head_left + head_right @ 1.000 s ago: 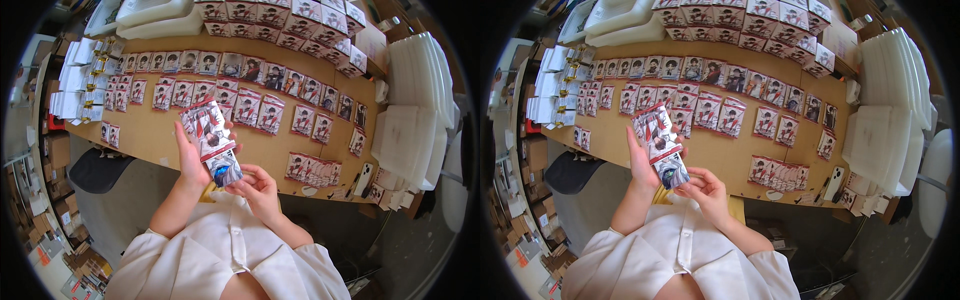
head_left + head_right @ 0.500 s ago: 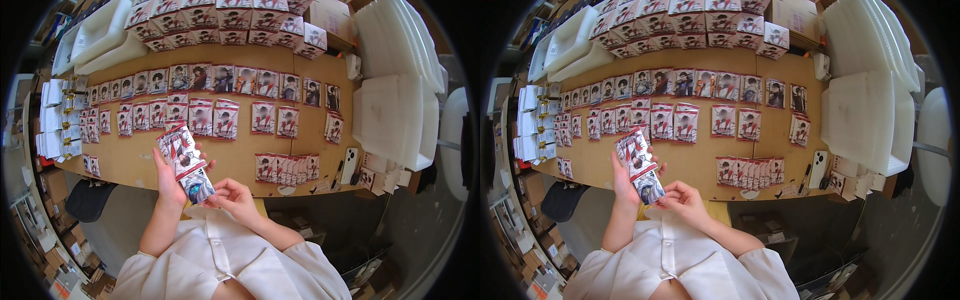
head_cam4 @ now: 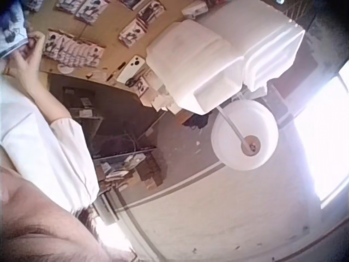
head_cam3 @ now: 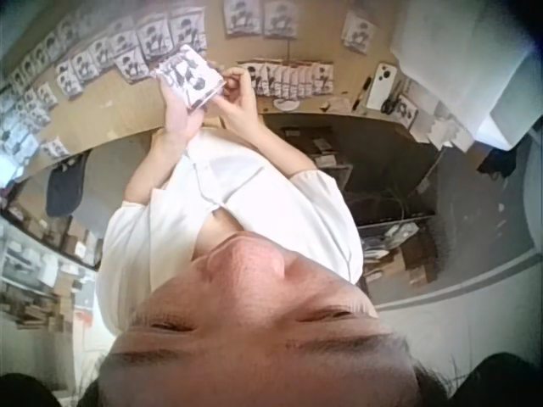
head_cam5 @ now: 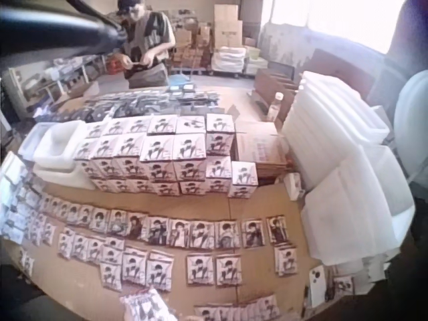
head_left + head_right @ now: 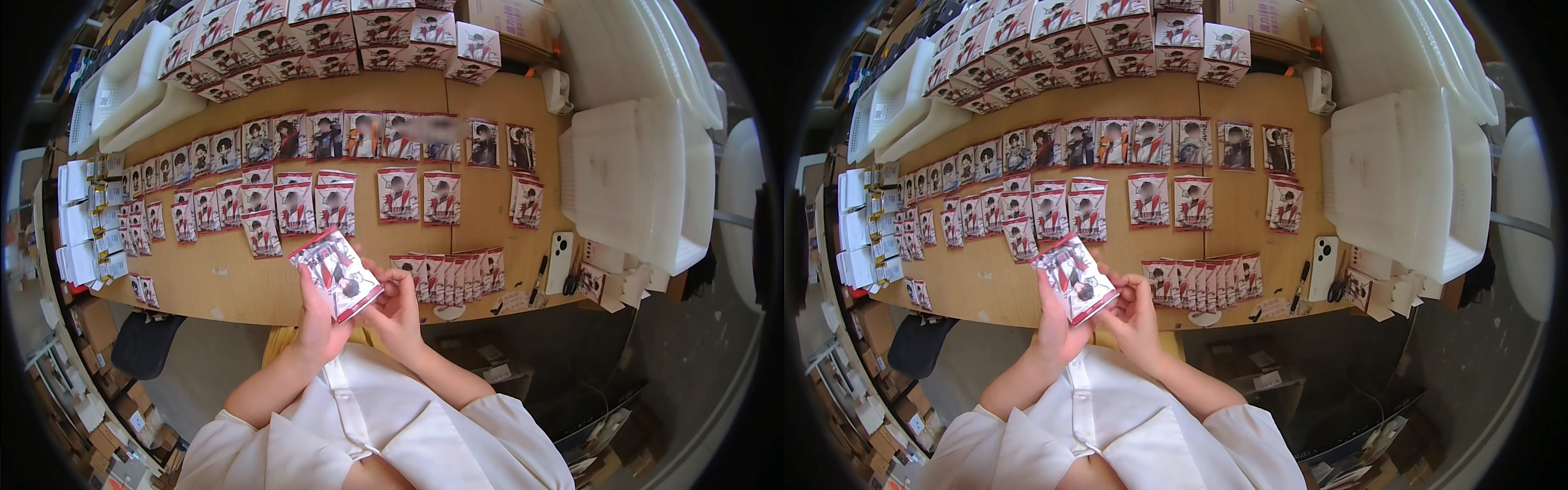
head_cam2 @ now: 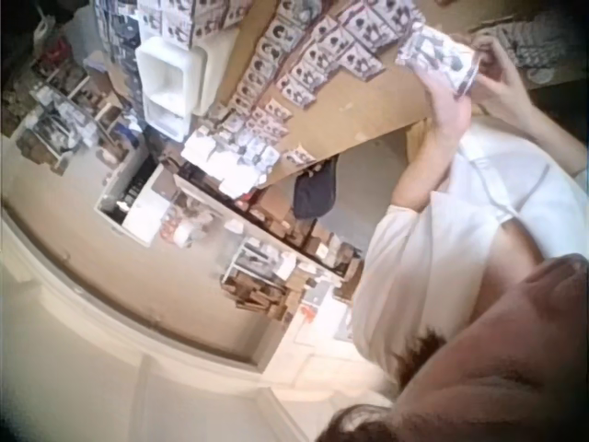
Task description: The person repeatedly picks up small printed boxes from a table, turns them over to inspect the sides, and places them back in rows. They also move a white plastic basket and arrange several white cardboard boxes on the table.
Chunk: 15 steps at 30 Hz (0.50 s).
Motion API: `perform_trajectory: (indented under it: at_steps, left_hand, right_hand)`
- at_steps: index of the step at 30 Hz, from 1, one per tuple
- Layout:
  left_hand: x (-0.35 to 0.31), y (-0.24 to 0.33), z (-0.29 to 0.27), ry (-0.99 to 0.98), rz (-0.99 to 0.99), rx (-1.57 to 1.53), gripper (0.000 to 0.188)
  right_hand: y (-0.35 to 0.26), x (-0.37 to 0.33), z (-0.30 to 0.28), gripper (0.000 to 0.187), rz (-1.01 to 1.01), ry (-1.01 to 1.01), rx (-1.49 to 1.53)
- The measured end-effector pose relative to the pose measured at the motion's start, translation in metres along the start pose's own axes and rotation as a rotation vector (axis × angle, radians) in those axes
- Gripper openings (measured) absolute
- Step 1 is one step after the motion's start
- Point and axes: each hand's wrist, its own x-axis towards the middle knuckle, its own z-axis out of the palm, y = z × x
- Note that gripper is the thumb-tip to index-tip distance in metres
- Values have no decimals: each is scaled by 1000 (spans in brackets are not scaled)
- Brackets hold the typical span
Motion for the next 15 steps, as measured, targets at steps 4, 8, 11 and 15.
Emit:
perform_trajectory:
  at_steps: [4, 8, 11, 15]
  left_hand:
    - [8, -13, -7, -171, 297, 369, 64]
    - [9, -25, 2, -348, 183, 692, 90]
    - [12, -29, -11, -425, 225, 1288, 74]
    - [25, -14, -16, -393, -142, 1669, 62]
  right_hand:
    - [-21, -5, 1, 56, 118, -10, 393]
    - [-35, 2, -22, 51, 18, 82, 313]
    - [-74, 43, -62, 46, -170, 281, 47]
    - [-111, 99, -133, 31, -192, 200, -596]
